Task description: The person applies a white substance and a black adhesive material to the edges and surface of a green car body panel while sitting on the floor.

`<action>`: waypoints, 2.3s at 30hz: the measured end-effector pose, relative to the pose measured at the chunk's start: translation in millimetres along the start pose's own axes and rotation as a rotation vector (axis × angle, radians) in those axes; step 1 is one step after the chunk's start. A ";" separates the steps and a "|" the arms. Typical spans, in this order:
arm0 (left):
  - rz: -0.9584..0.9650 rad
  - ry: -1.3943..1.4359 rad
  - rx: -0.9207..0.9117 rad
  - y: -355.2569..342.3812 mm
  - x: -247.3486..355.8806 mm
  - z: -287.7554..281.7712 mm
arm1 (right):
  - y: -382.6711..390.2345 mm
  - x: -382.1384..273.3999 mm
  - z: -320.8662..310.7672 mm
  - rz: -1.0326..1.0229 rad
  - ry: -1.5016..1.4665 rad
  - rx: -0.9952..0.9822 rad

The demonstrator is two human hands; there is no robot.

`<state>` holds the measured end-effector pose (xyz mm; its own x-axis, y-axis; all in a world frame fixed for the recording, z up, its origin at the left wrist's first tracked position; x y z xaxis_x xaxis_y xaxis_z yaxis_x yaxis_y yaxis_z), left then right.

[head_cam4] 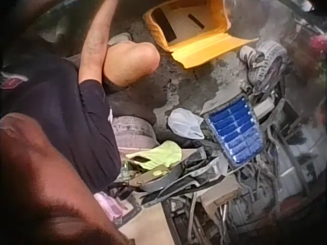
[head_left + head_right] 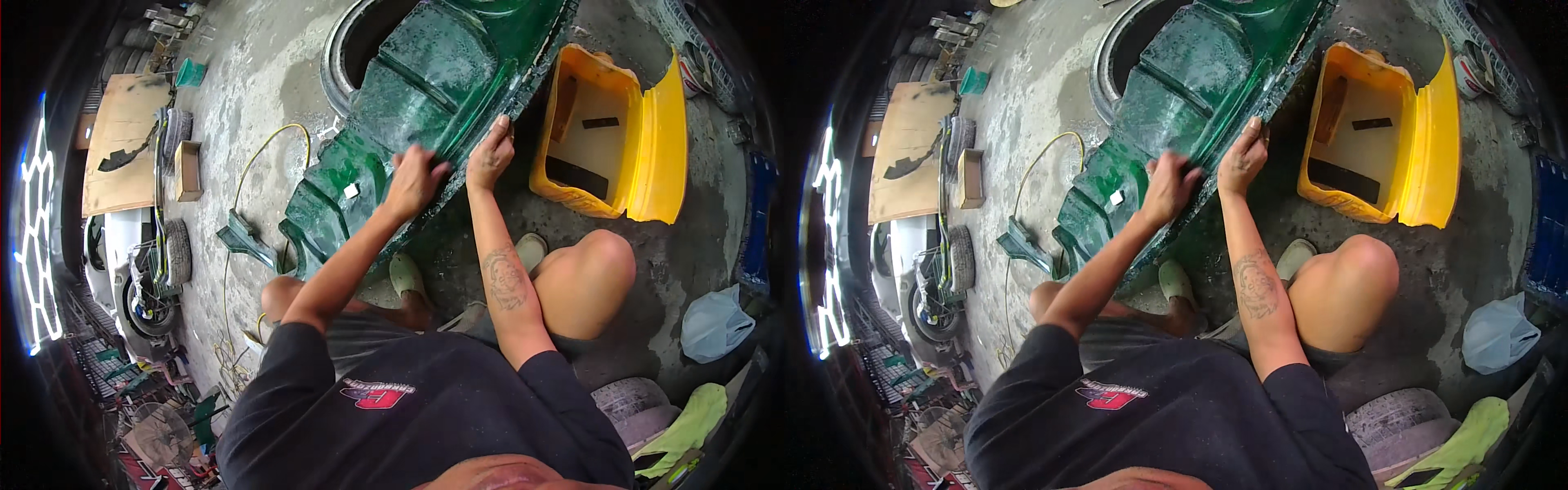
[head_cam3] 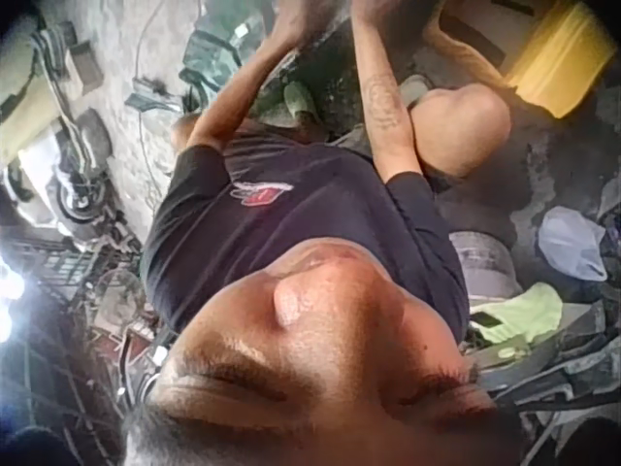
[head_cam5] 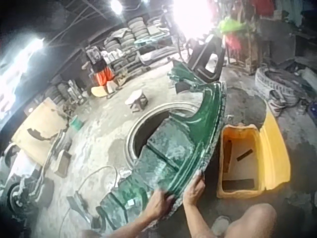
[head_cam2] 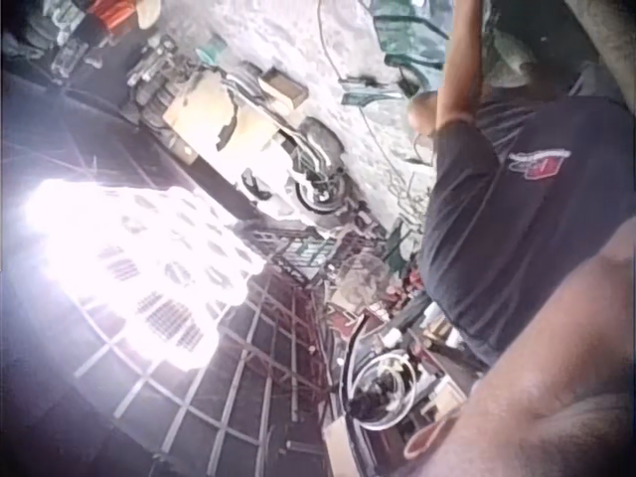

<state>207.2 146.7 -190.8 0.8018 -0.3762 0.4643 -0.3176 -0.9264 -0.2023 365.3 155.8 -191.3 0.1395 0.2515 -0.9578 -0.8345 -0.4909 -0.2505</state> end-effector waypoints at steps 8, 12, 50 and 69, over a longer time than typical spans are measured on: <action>0.149 0.062 0.227 -137.2 78.9 14.2 | 3.7 -5.4 14.4 -0.018 -0.043 -0.051; -0.164 0.027 -0.098 2.0 2.2 -2.3 | -7.9 8.6 3.2 0.007 -0.020 -0.014; 0.052 -0.155 0.030 83.3 -53.0 27.2 | 4.2 37.3 -12.3 0.215 -0.007 -0.050; 0.092 0.007 0.074 2.2 5.7 -5.5 | -0.7 4.3 -0.2 0.090 0.146 -0.032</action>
<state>208.4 142.4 -183.8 0.7671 -0.4601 0.4470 -0.3516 -0.8844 -0.3070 366.6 157.1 -195.2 0.1432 0.0825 -0.9862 -0.8300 -0.5328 -0.1651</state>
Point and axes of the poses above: each hand's wrist, its own y-axis away from the middle knuckle, its own z-axis out of the palm, x = y × z, the point moved 1 cm from there along -y, towards the middle knuckle, and after that the axes turned 13 degrees about -z, right-handed, at the moved point
